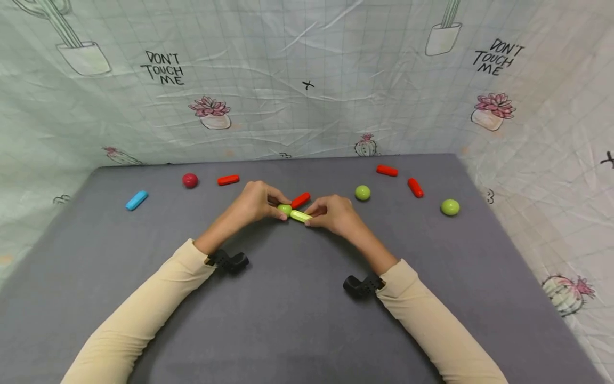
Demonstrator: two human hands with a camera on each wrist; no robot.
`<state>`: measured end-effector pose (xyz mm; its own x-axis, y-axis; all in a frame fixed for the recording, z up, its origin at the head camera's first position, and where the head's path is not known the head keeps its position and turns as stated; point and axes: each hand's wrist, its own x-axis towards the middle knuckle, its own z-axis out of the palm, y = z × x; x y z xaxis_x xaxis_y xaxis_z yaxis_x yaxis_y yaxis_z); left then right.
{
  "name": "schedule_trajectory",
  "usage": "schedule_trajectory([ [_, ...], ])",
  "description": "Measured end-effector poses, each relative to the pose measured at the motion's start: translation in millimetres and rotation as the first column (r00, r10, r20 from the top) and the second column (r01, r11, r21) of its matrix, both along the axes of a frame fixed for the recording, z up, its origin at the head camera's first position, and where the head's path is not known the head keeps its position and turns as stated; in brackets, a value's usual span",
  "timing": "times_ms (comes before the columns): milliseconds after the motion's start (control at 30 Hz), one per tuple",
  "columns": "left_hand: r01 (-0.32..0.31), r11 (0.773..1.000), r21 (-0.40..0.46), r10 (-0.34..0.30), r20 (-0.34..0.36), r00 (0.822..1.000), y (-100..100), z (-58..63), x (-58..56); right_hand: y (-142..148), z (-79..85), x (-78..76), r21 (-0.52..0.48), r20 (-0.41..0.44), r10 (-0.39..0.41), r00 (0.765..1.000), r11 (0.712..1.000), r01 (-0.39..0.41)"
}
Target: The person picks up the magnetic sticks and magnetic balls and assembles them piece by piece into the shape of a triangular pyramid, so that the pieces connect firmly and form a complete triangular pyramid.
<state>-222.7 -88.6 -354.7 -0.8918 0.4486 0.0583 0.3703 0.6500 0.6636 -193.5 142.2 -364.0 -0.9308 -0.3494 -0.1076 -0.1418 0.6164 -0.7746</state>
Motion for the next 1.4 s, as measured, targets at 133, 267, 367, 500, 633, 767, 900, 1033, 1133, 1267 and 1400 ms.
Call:
schedule_trajectory([
  [133, -0.014, 0.999, -0.033, 0.014, -0.001, 1.000, -0.2, 2.2, -5.4, 11.4, 2.5, -0.6, -0.034, -0.046, 0.083, 0.995, 0.996, -0.085],
  [267, -0.032, 0.998, -0.047, 0.033, 0.028, 0.999, 2.3, 3.0, -10.9, 34.5, 8.8, -1.0, 0.037, -0.227, 0.111, 0.967, 0.994, -0.105],
  [367, -0.043, 0.997, -0.068, 0.046, 0.041, 0.998, 6.2, 3.9, -17.4, 58.8, 12.8, -4.2, 0.073, -0.386, 0.071, 0.920, 0.996, -0.046],
  [500, -0.054, 0.994, -0.096, 0.059, 0.052, 0.997, 13.9, 6.2, -29.1, 88.3, 13.9, -11.1, 0.110, -0.484, 0.013, 0.875, 0.993, 0.046],
  [633, -0.069, 0.991, -0.111, 0.076, 0.058, 0.995, 21.3, 8.6, -38.7, 103.2, 10.0, -16.0, 0.159, -0.409, 0.021, 0.912, 0.986, 0.048],
  [767, -0.071, 0.988, -0.139, 0.081, 0.061, 0.995, 27.0, 9.9, -44.7, 107.6, 1.8, -21.4, 0.159, -0.354, 0.028, 0.935, 0.987, 0.031],
  [900, -0.083, 0.986, -0.145, 0.094, 0.071, 0.993, 30.2, 10.6, -46.5, 106.6, -1.9, -27.4, 0.166, -0.371, 0.010, 0.929, 0.985, 0.056],
  [1033, -0.093, 0.987, -0.130, 0.105, 0.085, 0.991, 30.8, 10.5, -46.1, 102.3, 0.4, -33.6, 0.192, -0.336, -0.009, 0.942, 0.978, 0.078],
  [1133, -0.090, 0.988, -0.126, 0.102, 0.090, 0.991, 30.1, 10.3, -46.4, 98.7, 2.9, -37.5, 0.210, -0.285, -0.026, 0.958, 0.974, 0.089],
  [1267, -0.091, 0.990, -0.112, 0.103, 0.101, 0.990, 28.9, 9.7, -47.5, 96.5, 4.9, -40.5, 0.231, -0.251, -0.040, 0.967, 0.968, 0.100],
  [1400, -0.094, 0.991, -0.094, 0.106, 0.126, 0.986, 28.5, 8.9, -48.5, 98.6, 4.6, -41.5, 0.227, -0.223, -0.063, 0.973, 0.967, 0.115],
])
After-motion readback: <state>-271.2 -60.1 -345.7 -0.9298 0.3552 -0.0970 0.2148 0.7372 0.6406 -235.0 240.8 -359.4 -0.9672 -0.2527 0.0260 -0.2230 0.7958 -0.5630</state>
